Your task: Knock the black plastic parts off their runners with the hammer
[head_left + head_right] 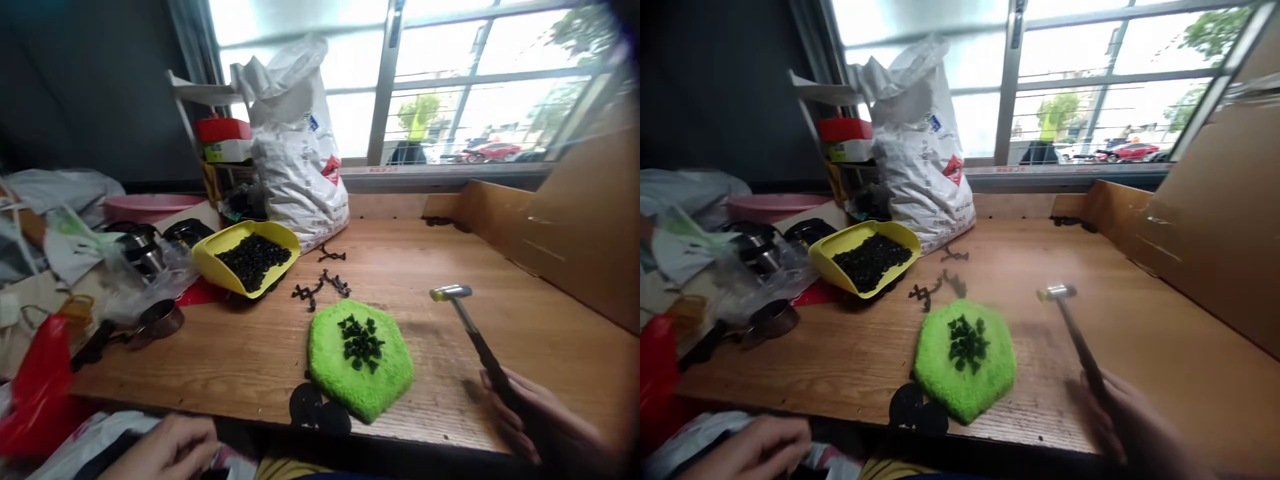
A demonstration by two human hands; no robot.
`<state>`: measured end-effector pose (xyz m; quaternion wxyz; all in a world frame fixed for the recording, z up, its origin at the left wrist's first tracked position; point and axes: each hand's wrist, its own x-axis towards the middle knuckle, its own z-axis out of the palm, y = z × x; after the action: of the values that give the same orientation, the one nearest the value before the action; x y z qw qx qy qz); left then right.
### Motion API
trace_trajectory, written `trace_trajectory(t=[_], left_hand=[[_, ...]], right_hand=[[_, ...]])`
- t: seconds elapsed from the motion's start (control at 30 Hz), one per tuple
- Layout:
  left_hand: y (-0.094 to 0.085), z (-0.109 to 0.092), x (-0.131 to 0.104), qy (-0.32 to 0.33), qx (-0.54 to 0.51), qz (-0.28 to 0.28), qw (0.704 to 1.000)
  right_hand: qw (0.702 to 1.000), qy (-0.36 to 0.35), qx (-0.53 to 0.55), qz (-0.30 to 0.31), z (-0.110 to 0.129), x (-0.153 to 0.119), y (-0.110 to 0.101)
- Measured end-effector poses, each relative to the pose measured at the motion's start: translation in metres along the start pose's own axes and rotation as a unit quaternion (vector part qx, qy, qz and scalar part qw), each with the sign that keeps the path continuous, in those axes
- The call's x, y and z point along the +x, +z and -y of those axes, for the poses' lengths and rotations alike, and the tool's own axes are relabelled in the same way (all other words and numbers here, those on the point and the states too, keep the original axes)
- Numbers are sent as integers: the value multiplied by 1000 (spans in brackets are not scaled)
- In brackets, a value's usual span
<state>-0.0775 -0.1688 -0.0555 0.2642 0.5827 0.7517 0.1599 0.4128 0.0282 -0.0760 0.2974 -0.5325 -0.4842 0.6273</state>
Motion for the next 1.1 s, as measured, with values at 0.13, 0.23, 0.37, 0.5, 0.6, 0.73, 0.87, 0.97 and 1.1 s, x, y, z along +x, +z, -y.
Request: trace_trajectory(t=[0.13,0.23,0.37,0.5,0.6,0.73,0.87,0.97,1.1], left_hand=[[-33,-106,94,54,50,-171,983],[-20,-151,172,43,132,-246,959],[1,-169,227,4,280,-155,947],[-1,-163,219,12,352,-105,930],[-6,-149,194,14,384,-97,918],[-7,-127,162,10,388,-125,913],[1,-138,147,207,212,-215,930],[11,-167,147,349,77,-102,928],[26,-189,160,379,36,-21,925]], right_hand=[[993,-30,109,22,10,-8,12],[988,-83,129,28,13,-16,15],[981,-126,130,61,6,-13,8],[976,-146,133,97,-1,-9,-2],[971,-157,143,107,-2,-11,-3],[967,-162,156,119,-1,-13,-2],[965,-171,152,128,0,-13,-1],[966,-172,151,122,0,-13,-1],[967,-173,154,104,-2,-14,0]])
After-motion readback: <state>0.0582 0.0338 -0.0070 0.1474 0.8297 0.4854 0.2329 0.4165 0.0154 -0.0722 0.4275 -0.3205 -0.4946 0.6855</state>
